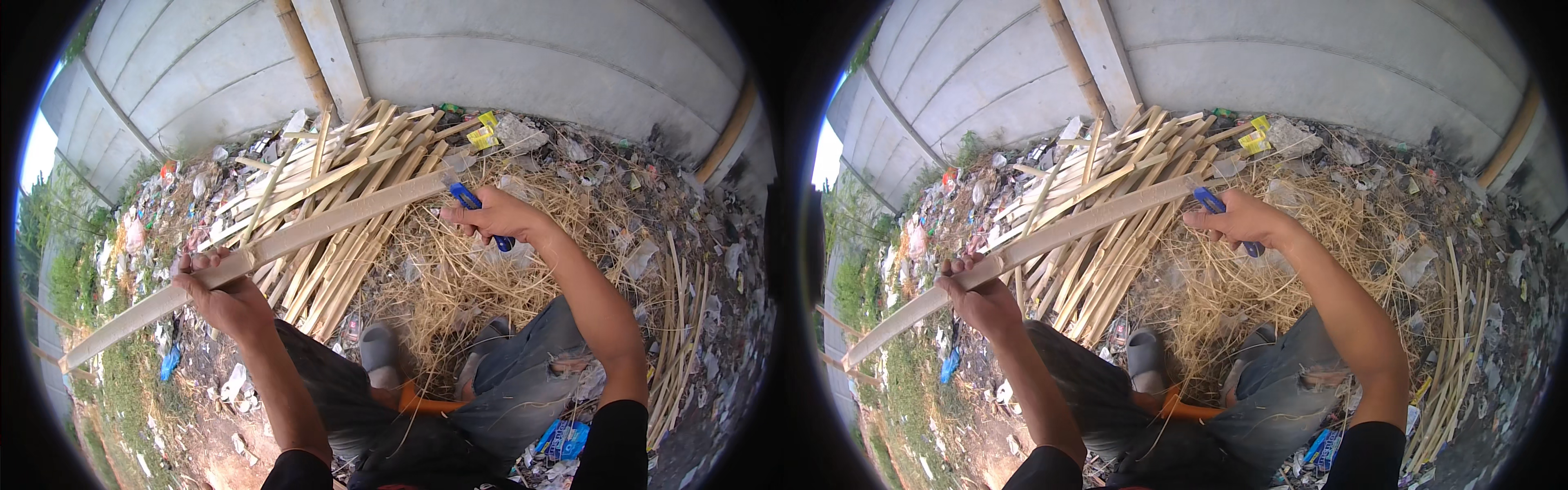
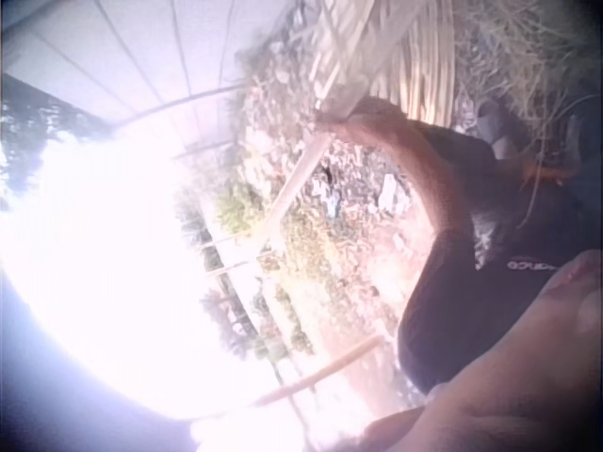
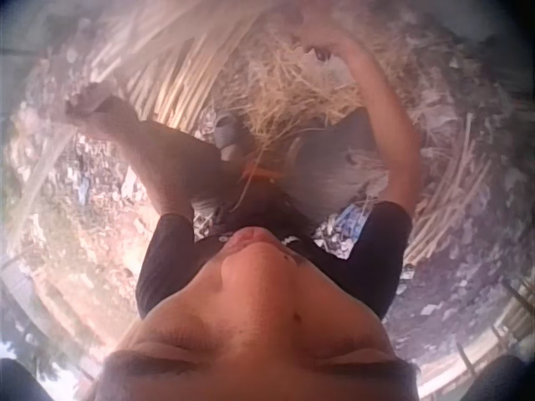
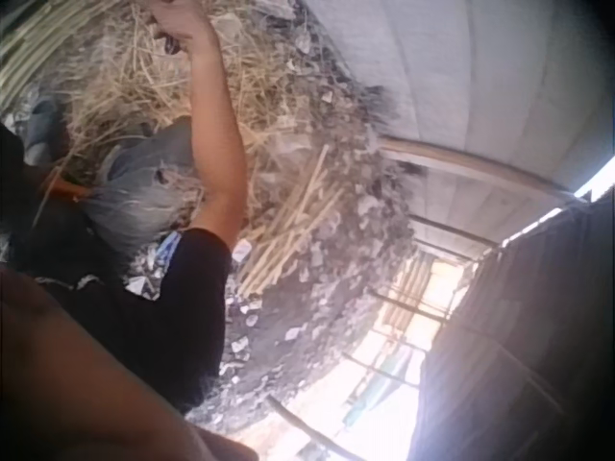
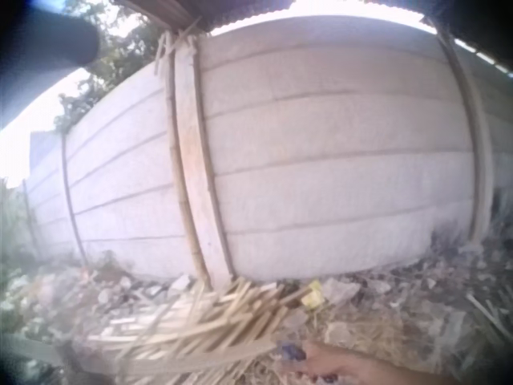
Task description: The person sits on the ground and uses a knife to split long bamboo poles into thin strips. They hold the bamboo with one hand and use the knife to shave and separate the material, creating a pile of processed strips.
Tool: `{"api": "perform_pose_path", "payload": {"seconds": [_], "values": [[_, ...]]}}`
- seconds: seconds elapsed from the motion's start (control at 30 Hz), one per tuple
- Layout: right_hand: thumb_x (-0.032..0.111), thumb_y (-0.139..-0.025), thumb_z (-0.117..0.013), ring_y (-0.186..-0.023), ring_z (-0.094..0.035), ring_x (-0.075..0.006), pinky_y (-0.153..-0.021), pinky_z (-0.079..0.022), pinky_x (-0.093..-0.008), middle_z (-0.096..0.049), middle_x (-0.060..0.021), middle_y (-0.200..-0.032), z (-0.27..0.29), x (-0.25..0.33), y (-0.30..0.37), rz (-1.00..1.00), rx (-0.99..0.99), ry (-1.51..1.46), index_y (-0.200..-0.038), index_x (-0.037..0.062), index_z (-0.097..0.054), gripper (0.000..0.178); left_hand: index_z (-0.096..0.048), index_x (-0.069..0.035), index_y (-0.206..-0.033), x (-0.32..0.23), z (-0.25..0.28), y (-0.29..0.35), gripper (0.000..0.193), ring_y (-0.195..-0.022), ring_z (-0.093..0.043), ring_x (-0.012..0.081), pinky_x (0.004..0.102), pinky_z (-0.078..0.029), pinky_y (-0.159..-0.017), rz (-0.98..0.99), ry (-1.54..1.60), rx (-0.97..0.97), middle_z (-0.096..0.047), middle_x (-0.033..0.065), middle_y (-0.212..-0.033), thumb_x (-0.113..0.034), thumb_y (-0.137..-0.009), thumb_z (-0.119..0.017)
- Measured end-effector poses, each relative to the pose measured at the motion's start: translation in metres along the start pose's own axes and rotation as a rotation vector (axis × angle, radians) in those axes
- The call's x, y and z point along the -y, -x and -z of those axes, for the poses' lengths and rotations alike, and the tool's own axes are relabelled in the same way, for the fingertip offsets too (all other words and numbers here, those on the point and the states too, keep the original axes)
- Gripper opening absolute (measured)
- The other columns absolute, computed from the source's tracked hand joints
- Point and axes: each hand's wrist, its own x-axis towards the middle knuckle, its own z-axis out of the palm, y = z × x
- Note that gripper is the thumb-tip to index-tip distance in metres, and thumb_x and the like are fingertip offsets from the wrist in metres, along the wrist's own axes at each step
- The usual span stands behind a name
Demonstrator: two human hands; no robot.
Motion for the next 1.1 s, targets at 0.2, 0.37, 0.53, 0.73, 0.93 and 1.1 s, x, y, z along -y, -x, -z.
{"api": "perform_pose_path", "payload": {"seconds": [0.2, 0.37, 0.53, 0.73, 0.93, 1.1], "values": [[0.056, -0.108, -0.039, -0.114, -0.060, -0.0248, -0.104, -0.043, -0.0423, -0.066, -0.0138, -0.119, 0.011, -0.028, -0.008, 0.158, 0.071, -0.317, -0.115, 0.0082, -0.070, 0.057, -0.054, -0.007, -0.107, 0.001, -0.026, -0.067, 0.038, -0.068, -0.037, 0.0116, 0.0292, -0.040, -0.067, -0.016, -0.122, 0.197, -0.039, -0.0009, -0.074, -0.043, -0.111, -0.042], [0.055, -0.110, -0.027, -0.140, -0.044, -0.0276, -0.120, -0.029, -0.0448, -0.060, -0.0122, -0.138, 0.007, -0.031, -0.021, 0.445, -0.346, 0.375, -0.135, 0.0080, -0.062, 0.064, -0.055, -0.005, -0.102, 0.022, -0.047, -0.077, 0.043, -0.063, -0.034, 0.0110, 0.0290, -0.037, -0.061, 0.096, -0.191, 0.334, -0.038, -0.0016, -0.070, -0.047, -0.109, -0.045], [0.056, -0.109, -0.032, -0.130, -0.056, -0.0260, -0.110, -0.043, -0.0399, -0.066, -0.0146, -0.127, 0.010, -0.007, -0.018, 0.423, -0.081, -0.288, -0.139, 0.0033, -0.056, 0.066, -0.058, -0.002, -0.103, 0.050, -0.068, -0.076, 0.046, -0.059, -0.028, 0.0088, 0.0265, -0.031, -0.055, 0.278, -0.156, 0.502, -0.030, -0.0042, -0.066, -0.046, -0.110, -0.046], [0.053, -0.109, -0.040, -0.107, -0.059, -0.0201, -0.098, -0.045, -0.0359, -0.061, -0.0077, -0.119, -0.020, 0.004, -0.021, 0.646, -0.375, 0.268, -0.129, 0.0135, -0.069, 0.053, -0.055, -0.007, -0.089, 0.091, -0.077, -0.056, 0.053, -0.049, -0.024, 0.0079, 0.0263, -0.023, -0.047, 0.611, -0.090, 0.641, -0.028, -0.0059, -0.059, -0.056, -0.106, -0.047], [0.038, -0.108, -0.054, -0.084, -0.062, -0.0105, -0.076, -0.051, -0.0287, -0.068, -0.0025, -0.096, -0.037, 0.038, -0.014, 0.460, -0.298, -0.173, -0.127, 0.0073, -0.068, 0.039, -0.046, -0.013, -0.082, 0.134, -0.053, 0.005, 0.038, -0.065, -0.053, 0.0063, 0.0248, -0.040, -0.056, 0.534, -0.547, 0.804, -0.069, 0.0082, -0.083, -0.029, -0.094, -0.079], [0.028, -0.106, -0.061, -0.063, -0.061, -0.0069, -0.057, -0.050, -0.0234, -0.068, -0.0021, -0.082, -0.046, 0.042, -0.022, 0.514, -0.336, -0.335, -0.119, 0.0017, -0.069, 0.030, -0.042, -0.010, -0.080, 0.137, -0.060, 0.030, 0.045, -0.078, -0.061, 0.0078, 0.0254, -0.049, -0.064, 0.651, -0.531, 1.012, -0.075, 0.0138, -0.100, -0.016, -0.087, -0.086]]}}
